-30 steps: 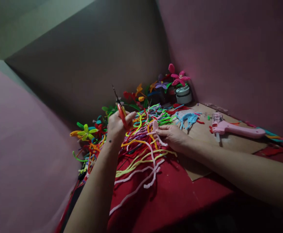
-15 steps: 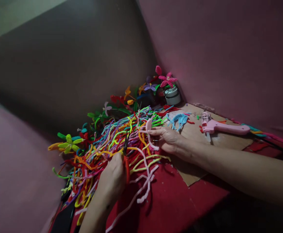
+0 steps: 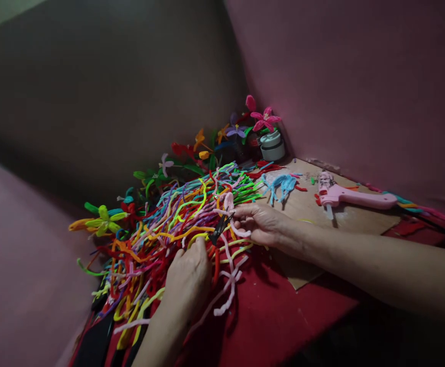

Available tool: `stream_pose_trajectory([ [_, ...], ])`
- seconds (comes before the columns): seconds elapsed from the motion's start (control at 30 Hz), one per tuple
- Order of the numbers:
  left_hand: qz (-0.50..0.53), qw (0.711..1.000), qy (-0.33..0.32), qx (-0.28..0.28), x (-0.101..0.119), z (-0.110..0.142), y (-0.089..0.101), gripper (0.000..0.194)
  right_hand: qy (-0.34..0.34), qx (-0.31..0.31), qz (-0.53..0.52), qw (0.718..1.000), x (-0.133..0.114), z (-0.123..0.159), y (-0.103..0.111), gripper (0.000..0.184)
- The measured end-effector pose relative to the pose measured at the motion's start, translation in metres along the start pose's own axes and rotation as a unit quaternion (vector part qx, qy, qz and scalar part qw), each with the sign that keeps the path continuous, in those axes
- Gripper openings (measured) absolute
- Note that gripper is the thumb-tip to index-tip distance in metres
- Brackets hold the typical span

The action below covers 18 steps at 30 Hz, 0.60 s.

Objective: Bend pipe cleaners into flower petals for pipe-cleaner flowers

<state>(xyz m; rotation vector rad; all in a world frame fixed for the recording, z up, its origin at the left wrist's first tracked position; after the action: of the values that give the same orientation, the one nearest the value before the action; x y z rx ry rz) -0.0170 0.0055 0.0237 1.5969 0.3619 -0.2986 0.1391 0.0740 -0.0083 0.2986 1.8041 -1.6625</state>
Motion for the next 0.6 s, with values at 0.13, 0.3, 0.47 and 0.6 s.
stream_pose_trajectory([
  [0.13,0.008,1.0,0.004,0.005,0.002,-0.001,-0.002,0.02,-0.005,0.01,0.015,1.0,0.001,0.001,0.001,0.014],
  [0.3,0.039,0.999,0.031,-0.014,0.004,-0.001,-0.005,0.014,-0.041,-0.011,0.021,0.999,0.003,0.004,0.001,0.011],
  [0.47,0.024,0.998,0.057,-0.029,0.008,0.004,-0.003,0.014,-0.058,-0.029,0.003,0.998,0.007,0.006,0.001,0.012],
  [0.6,-0.01,0.997,0.057,-0.056,0.01,0.006,0.002,0.018,-0.047,-0.049,0.002,0.998,0.011,0.008,0.001,0.013],
])
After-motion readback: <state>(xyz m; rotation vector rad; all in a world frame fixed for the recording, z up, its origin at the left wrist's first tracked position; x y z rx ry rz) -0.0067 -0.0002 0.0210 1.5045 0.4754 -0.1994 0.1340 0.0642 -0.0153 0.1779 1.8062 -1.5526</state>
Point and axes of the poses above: each hand's wrist, its own z-axis away from the middle knuckle, its own y-axis out of the back of the hand, x = y × z, the point moved 1 cm from there along -z, towards the middle knuckle, and after that the axes turned 15 degrees about y, right-handed, at the moved point
